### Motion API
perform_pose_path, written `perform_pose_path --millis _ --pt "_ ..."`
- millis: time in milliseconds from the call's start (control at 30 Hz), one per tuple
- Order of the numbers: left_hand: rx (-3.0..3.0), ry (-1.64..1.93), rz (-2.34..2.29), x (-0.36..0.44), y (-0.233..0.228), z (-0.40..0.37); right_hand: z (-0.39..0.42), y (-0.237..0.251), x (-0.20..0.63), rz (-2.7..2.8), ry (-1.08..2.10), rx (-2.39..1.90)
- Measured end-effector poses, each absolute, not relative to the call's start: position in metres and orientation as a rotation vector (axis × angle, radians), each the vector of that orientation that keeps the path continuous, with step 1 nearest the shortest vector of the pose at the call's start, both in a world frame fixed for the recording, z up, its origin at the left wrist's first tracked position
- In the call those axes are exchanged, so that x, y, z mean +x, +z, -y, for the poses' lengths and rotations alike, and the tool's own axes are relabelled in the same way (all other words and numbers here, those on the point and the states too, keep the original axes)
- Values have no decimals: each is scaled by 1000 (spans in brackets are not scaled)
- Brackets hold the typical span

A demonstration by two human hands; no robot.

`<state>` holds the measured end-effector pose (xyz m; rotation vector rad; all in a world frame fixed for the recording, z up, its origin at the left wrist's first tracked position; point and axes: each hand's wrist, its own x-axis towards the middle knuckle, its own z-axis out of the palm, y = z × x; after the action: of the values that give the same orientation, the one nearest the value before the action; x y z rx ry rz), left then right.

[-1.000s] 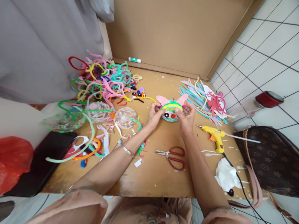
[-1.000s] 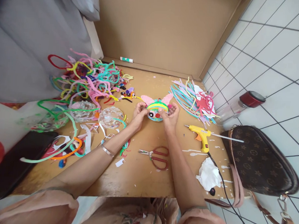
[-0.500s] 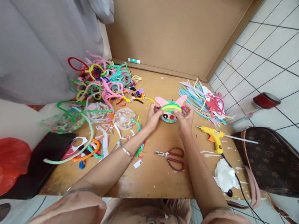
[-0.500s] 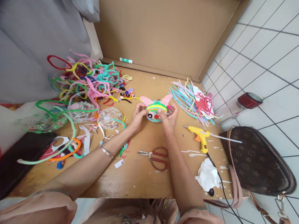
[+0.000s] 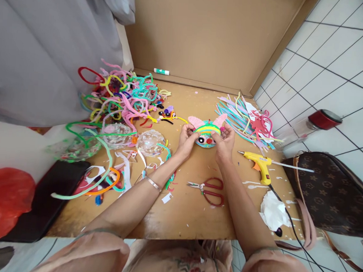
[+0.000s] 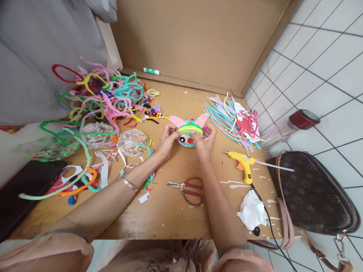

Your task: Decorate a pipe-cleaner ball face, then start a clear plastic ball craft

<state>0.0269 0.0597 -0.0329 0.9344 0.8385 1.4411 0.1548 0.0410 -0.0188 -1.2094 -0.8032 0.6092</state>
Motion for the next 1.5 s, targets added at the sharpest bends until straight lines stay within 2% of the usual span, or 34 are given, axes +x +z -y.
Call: perform_pose_path --millis 633,933,1500 --pt "871 1463 -845 27 -31 -60 -33 -12 144 886 593 -1188" --pt "797 1481 -857 25 -33 -67 -37 -14 150 661 698 -1034" --pt "898 1416 -919 22 -36 -67 -36 -17 170 674 822 -1202"
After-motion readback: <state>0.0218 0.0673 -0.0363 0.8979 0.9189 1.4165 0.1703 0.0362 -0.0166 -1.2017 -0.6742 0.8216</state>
